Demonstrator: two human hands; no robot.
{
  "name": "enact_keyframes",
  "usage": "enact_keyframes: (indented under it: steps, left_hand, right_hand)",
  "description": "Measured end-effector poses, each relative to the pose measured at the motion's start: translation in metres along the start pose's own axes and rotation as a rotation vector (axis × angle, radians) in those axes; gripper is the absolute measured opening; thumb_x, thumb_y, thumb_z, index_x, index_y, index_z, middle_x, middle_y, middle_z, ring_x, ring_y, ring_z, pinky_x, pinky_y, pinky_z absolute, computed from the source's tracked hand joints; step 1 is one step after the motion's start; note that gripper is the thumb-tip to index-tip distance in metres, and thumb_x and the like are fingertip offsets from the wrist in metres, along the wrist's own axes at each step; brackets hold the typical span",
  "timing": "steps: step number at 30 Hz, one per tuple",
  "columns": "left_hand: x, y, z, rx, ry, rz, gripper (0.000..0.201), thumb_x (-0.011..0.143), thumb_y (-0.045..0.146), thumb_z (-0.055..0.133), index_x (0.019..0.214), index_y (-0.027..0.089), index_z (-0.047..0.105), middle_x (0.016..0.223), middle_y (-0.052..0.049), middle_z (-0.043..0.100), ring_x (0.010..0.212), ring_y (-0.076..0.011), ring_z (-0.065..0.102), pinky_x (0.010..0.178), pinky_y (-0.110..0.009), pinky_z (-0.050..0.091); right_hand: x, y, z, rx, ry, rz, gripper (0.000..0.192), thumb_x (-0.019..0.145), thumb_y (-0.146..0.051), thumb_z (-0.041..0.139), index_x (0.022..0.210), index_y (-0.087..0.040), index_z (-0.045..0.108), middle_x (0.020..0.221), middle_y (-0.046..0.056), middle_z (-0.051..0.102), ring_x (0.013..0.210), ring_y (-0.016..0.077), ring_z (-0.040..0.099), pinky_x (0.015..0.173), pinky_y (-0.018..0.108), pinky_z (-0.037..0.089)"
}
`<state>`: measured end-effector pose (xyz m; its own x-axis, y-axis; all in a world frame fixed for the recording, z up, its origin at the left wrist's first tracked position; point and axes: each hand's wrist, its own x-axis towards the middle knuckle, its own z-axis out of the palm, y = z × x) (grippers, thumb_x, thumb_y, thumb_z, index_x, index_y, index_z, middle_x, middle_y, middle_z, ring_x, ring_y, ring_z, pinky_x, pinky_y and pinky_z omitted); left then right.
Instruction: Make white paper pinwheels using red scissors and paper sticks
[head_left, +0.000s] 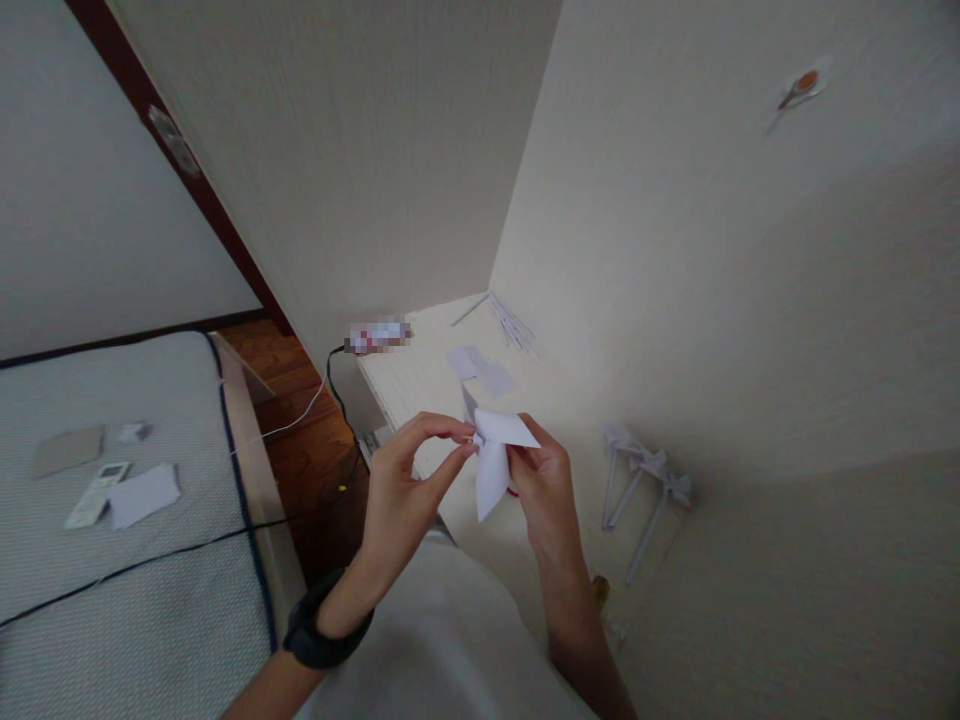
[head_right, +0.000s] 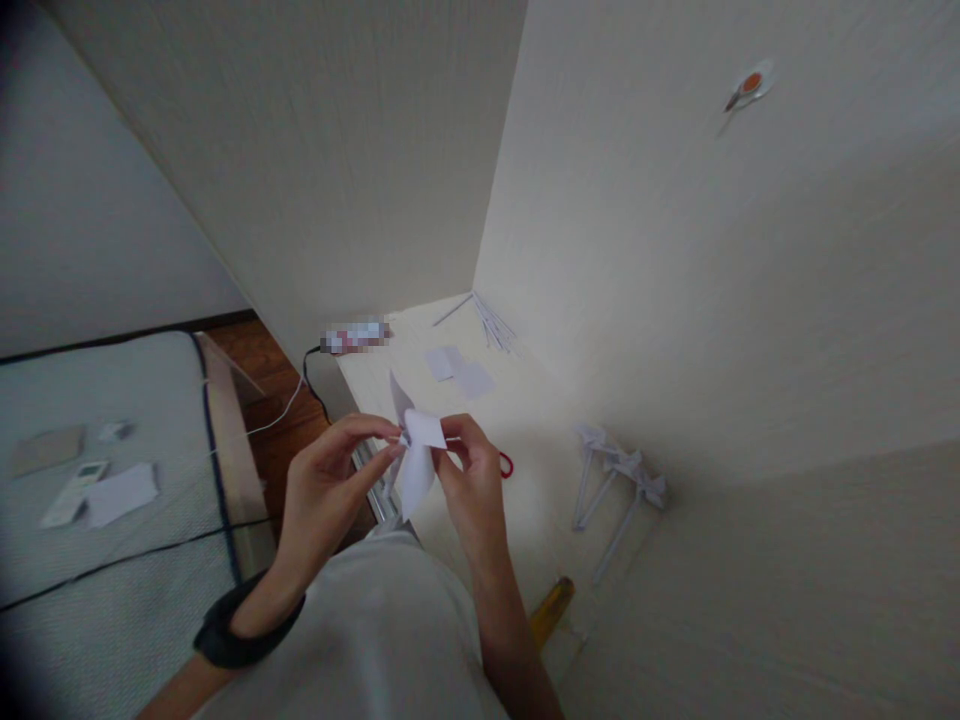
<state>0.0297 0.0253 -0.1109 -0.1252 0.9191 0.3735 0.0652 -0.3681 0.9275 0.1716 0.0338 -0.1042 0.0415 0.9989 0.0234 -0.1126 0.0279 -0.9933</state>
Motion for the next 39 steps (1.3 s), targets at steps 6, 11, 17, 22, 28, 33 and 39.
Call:
enact_keyframes:
  steps: [6,11,17,22,28,33,39]
  left_hand:
    - [0.0022,0.0043,-0.0015,0.033,-0.009,0.004,0.009,0.082,0.014,0.073,0.086,0.022,0.072,0.086,0.0,0.073,0.084,-0.0149,0.065,0.081,-0.025,0.048]
    - [0.0019,0.0061,-0.0025,0.027,-0.008,-0.008,0.009,0.081,0.014,0.073,0.082,0.023,0.072,0.084,0.002,0.073,0.083,-0.0137,0.066,0.08,-0.023,0.048]
    - [0.0015,0.0044,-0.0038,0.0,-0.017,-0.029,0.008,0.08,0.015,0.074,0.081,0.023,0.073,0.083,0.002,0.074,0.083,-0.0137,0.066,0.081,-0.024,0.048]
    - [0.0032,0.0028,-0.0051,0.01,-0.036,-0.048,0.008,0.08,0.015,0.075,0.081,0.023,0.073,0.083,0.001,0.074,0.083,-0.0146,0.066,0.08,-0.024,0.048]
    - [0.0031,0.0022,-0.0049,-0.013,-0.052,-0.061,0.008,0.08,0.016,0.075,0.083,0.023,0.072,0.084,0.002,0.073,0.083,-0.0143,0.065,0.08,-0.024,0.048]
    - [0.0043,0.0034,-0.0037,-0.052,-0.054,-0.1,0.007,0.08,0.017,0.075,0.082,0.022,0.072,0.083,0.001,0.071,0.082,-0.0147,0.064,0.08,-0.024,0.048]
    - [0.005,0.0043,-0.0035,-0.057,-0.063,-0.089,0.004,0.079,0.018,0.075,0.08,0.021,0.072,0.08,-0.001,0.069,0.079,-0.0158,0.063,0.078,-0.026,0.049]
  right_hand:
    - [-0.0014,-0.0046,0.0001,-0.058,-0.004,0.001,0.009,0.076,-0.027,0.067,0.08,-0.02,0.063,0.072,-0.002,0.056,0.064,0.0126,0.049,0.049,0.022,0.032]
    - [-0.0024,-0.0051,-0.0011,-0.074,-0.009,0.015,0.01,0.076,-0.028,0.067,0.08,-0.02,0.062,0.07,-0.002,0.055,0.065,0.0133,0.05,0.049,0.021,0.033]
    - [-0.0008,-0.003,-0.0032,-0.058,-0.02,0.002,0.01,0.073,-0.025,0.069,0.079,-0.021,0.062,0.067,-0.003,0.054,0.069,0.0152,0.054,0.052,0.022,0.037]
    - [-0.0005,-0.0038,-0.0038,-0.068,-0.033,0.003,0.008,0.073,-0.024,0.069,0.077,-0.021,0.063,0.068,-0.002,0.055,0.07,0.0156,0.054,0.053,0.022,0.038]
    - [-0.0002,-0.0036,-0.0036,-0.058,-0.044,0.002,0.008,0.072,-0.023,0.068,0.077,-0.02,0.063,0.071,-0.002,0.055,0.07,0.0148,0.052,0.051,0.021,0.035]
    - [-0.0018,-0.0024,-0.0038,-0.039,-0.043,0.004,0.008,0.073,-0.023,0.068,0.079,-0.02,0.063,0.07,-0.002,0.054,0.069,0.0138,0.052,0.049,0.021,0.033]
    - [-0.0017,-0.0023,-0.0034,-0.027,-0.038,-0.001,0.008,0.072,-0.022,0.069,0.078,-0.02,0.064,0.07,-0.002,0.054,0.07,0.0142,0.053,0.05,0.021,0.035]
